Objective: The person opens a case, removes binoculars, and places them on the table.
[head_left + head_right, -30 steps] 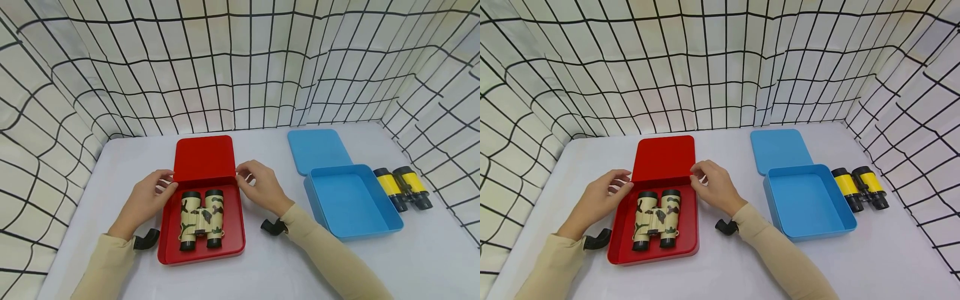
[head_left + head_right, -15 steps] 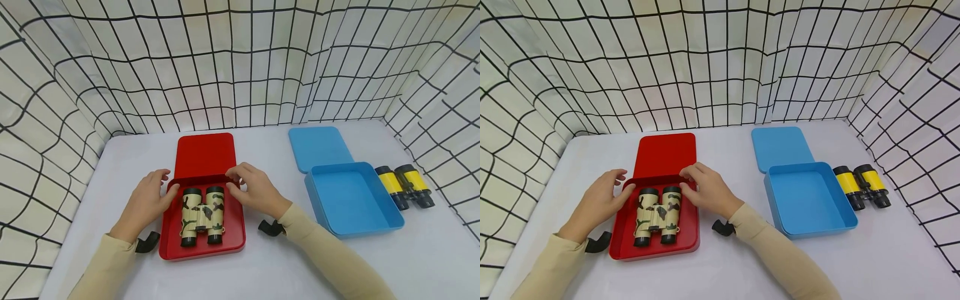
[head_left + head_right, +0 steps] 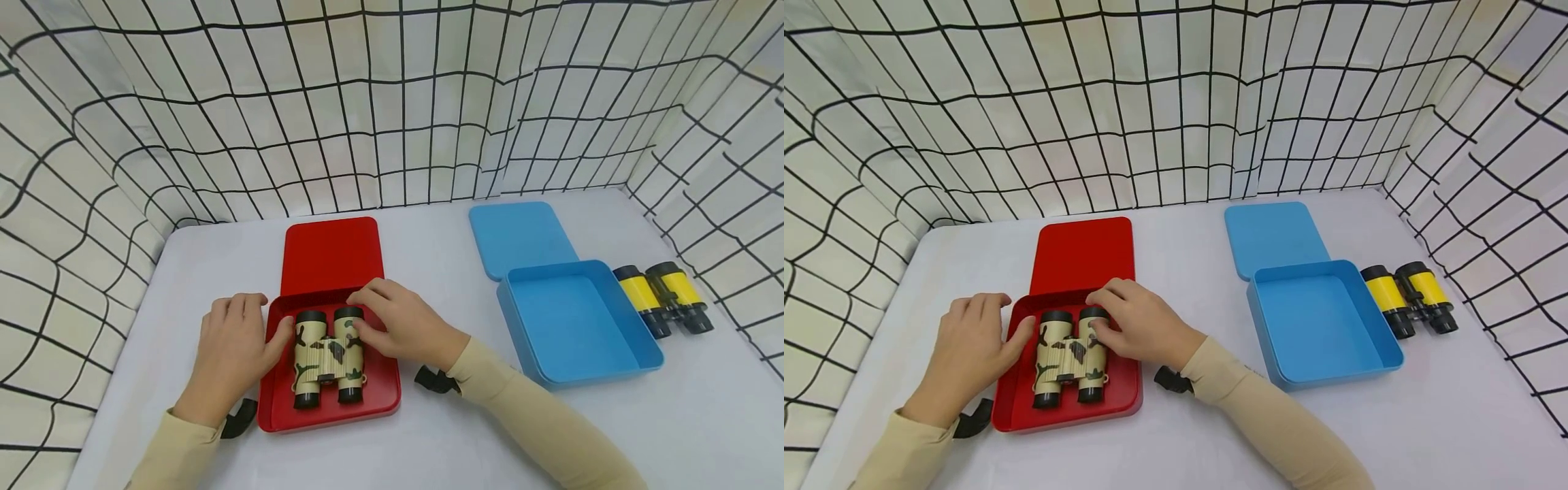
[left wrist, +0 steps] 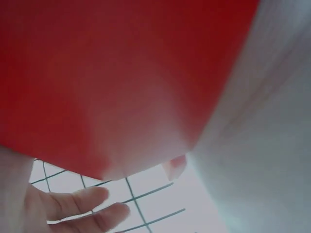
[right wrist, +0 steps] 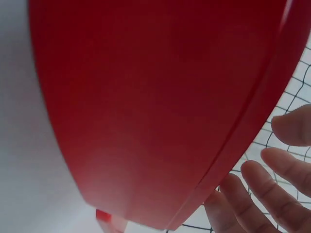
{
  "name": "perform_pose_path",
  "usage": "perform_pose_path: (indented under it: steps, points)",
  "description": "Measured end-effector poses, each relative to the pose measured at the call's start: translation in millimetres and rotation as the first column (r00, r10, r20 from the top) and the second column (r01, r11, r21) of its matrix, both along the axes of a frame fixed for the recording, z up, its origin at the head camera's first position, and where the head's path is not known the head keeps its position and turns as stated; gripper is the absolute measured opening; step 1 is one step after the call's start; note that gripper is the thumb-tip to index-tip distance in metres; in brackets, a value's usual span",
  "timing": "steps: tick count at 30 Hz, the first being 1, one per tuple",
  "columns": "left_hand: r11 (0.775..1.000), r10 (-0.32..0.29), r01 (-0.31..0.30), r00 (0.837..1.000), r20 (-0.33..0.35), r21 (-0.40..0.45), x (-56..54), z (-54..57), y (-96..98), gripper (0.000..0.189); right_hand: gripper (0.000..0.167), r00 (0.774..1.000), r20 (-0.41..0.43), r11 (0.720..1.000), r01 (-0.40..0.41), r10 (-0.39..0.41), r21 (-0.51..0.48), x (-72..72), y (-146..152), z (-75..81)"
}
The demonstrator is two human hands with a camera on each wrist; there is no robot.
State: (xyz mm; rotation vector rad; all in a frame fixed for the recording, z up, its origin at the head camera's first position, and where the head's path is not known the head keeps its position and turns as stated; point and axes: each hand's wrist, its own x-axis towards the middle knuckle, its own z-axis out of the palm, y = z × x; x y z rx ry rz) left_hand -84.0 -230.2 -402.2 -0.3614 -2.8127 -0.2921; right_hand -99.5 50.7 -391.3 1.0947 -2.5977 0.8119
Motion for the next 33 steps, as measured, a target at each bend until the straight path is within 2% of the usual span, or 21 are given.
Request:
perform_pose_path:
  steps: [6,12,19,27,33]
  points:
    - [0.997,0.013,-0.01,0.999,0.037,-0.074,4.6,-1.7,-4.6,0.04,0.031,0.998,-0.02,0.996,-0.059,0.06,0.063,2.3,-8.0,-1.8]
    - [0.996,0.002,-0.001,1.0,0.014,-0.091,6.2,-6.6,-3.8,0.033,0.032,0.993,-0.074,0.987,-0.085,0.096,0.139,3.2,-14.7,-3.7]
    - [0.994,-0.056,0.053,0.998,-0.028,-0.098,6.8,-11.8,0.0,0.019,0.045,0.992,-0.08,0.973,-0.075,0.094,0.219,5.3,-17.9,-7.0]
    - [0.989,-0.09,0.078,0.992,-0.087,-0.125,4.5,-10.9,1.8,0.016,0.053,0.988,-0.13,0.967,-0.047,0.081,0.25,5.5,-20.9,-8.4]
    - [0.991,-0.068,0.061,0.996,-0.06,-0.118,4.2,-7.8,0.1,0.016,0.059,0.985,-0.145,0.957,-0.044,0.089,0.288,7.9,-28.5,-11.5]
